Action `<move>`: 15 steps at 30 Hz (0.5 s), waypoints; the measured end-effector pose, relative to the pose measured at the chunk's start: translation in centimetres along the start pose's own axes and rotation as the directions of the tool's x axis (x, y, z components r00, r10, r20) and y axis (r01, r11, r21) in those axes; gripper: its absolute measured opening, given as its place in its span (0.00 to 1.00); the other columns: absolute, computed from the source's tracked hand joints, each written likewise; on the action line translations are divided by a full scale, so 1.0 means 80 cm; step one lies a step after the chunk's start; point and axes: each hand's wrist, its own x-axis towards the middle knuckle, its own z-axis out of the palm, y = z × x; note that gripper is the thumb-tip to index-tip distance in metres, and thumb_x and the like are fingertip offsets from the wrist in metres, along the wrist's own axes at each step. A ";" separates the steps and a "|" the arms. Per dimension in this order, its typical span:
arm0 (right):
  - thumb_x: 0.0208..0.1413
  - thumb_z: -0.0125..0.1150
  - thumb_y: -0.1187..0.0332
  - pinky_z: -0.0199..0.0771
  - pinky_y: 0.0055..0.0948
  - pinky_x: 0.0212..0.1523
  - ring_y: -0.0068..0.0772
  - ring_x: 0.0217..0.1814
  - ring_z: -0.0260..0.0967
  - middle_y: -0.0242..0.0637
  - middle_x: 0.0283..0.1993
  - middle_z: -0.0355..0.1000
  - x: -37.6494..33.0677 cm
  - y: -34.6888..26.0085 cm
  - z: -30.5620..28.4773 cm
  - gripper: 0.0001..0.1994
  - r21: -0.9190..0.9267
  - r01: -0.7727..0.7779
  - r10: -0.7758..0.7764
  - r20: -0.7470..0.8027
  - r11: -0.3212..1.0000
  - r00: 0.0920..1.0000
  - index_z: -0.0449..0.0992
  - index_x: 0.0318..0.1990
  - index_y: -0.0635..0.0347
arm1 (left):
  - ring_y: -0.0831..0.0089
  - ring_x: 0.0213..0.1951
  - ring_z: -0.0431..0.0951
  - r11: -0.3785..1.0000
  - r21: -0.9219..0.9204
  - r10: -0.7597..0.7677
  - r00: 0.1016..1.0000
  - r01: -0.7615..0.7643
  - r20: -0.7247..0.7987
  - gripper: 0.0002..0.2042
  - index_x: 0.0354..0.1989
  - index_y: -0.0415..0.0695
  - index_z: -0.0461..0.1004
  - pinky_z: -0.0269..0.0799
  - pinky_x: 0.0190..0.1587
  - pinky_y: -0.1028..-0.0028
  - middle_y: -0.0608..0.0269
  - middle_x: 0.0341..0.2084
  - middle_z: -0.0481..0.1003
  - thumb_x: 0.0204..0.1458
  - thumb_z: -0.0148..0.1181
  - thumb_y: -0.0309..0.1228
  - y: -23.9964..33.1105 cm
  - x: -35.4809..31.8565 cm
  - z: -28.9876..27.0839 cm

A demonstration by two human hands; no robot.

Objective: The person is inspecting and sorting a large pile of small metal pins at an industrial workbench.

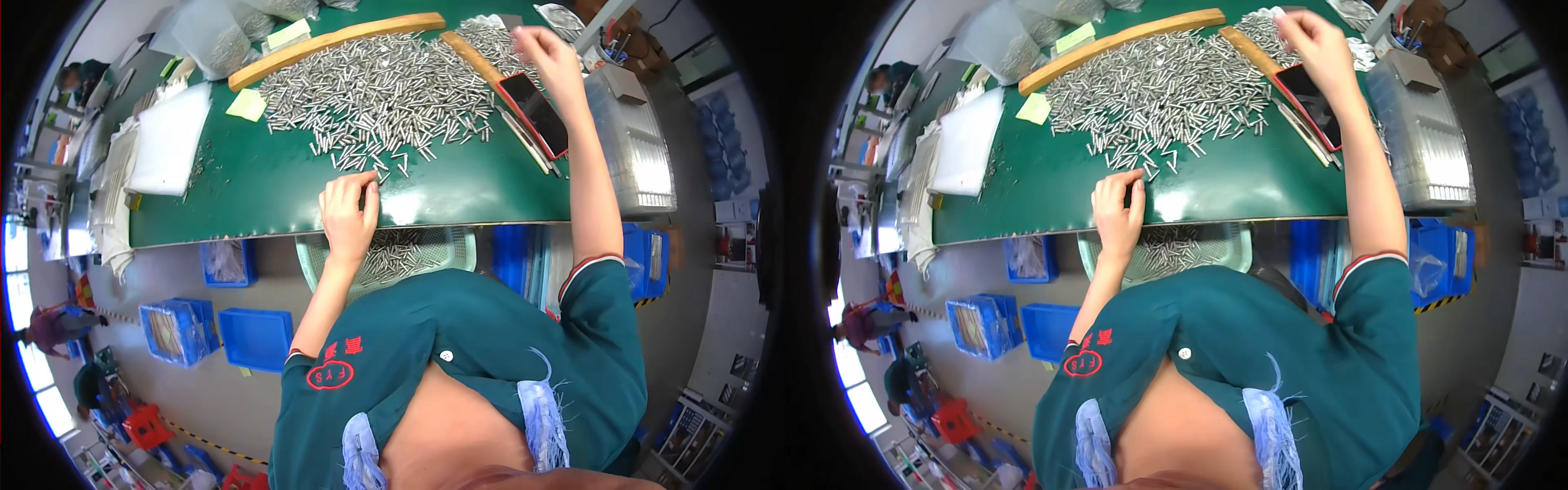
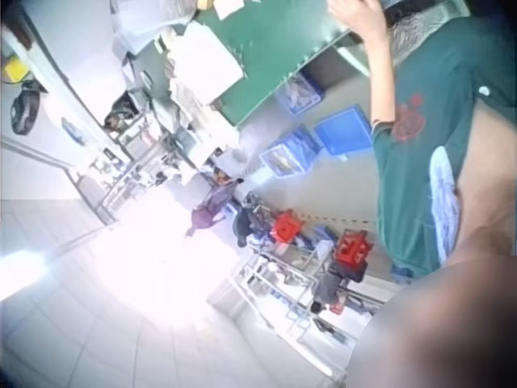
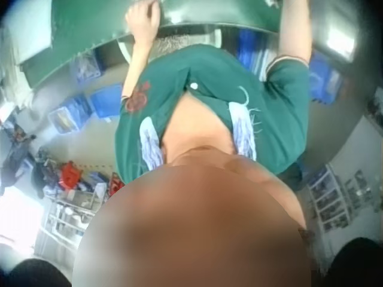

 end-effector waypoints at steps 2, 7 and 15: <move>0.58 0.58 0.60 0.66 0.18 0.35 0.13 0.31 0.65 0.25 0.28 0.71 -0.056 -0.039 0.027 0.14 0.133 -0.162 0.136 0.189 0.978 0.973 0.76 0.37 0.63 | 0.68 0.36 0.72 0.972 -0.194 -0.135 0.991 0.130 -0.015 0.06 0.37 0.45 0.76 0.63 0.42 0.71 0.65 0.33 0.75 0.51 0.58 0.27 -0.006 -0.001 -0.011; 0.53 0.60 0.70 0.70 0.21 0.38 0.19 0.38 0.69 0.30 0.39 0.71 -0.174 -0.068 0.094 0.12 -0.007 -0.177 0.158 0.486 0.984 0.859 0.74 0.46 0.56 | 0.68 0.36 0.71 0.993 -0.032 -0.111 0.992 0.113 0.065 0.07 0.37 0.47 0.76 0.62 0.41 0.69 0.67 0.31 0.74 0.51 0.60 0.29 -0.005 0.011 -0.035; 0.50 0.61 0.69 0.72 0.29 0.36 0.30 0.36 0.71 0.29 0.34 0.69 -0.174 -0.063 0.150 0.10 -0.295 0.261 -0.130 0.399 0.919 0.908 0.77 0.41 0.49 | 0.65 0.36 0.71 0.977 0.212 -0.021 0.967 -0.035 0.254 0.08 0.36 0.48 0.75 0.61 0.40 0.66 0.67 0.29 0.73 0.47 0.62 0.33 0.009 0.020 -0.005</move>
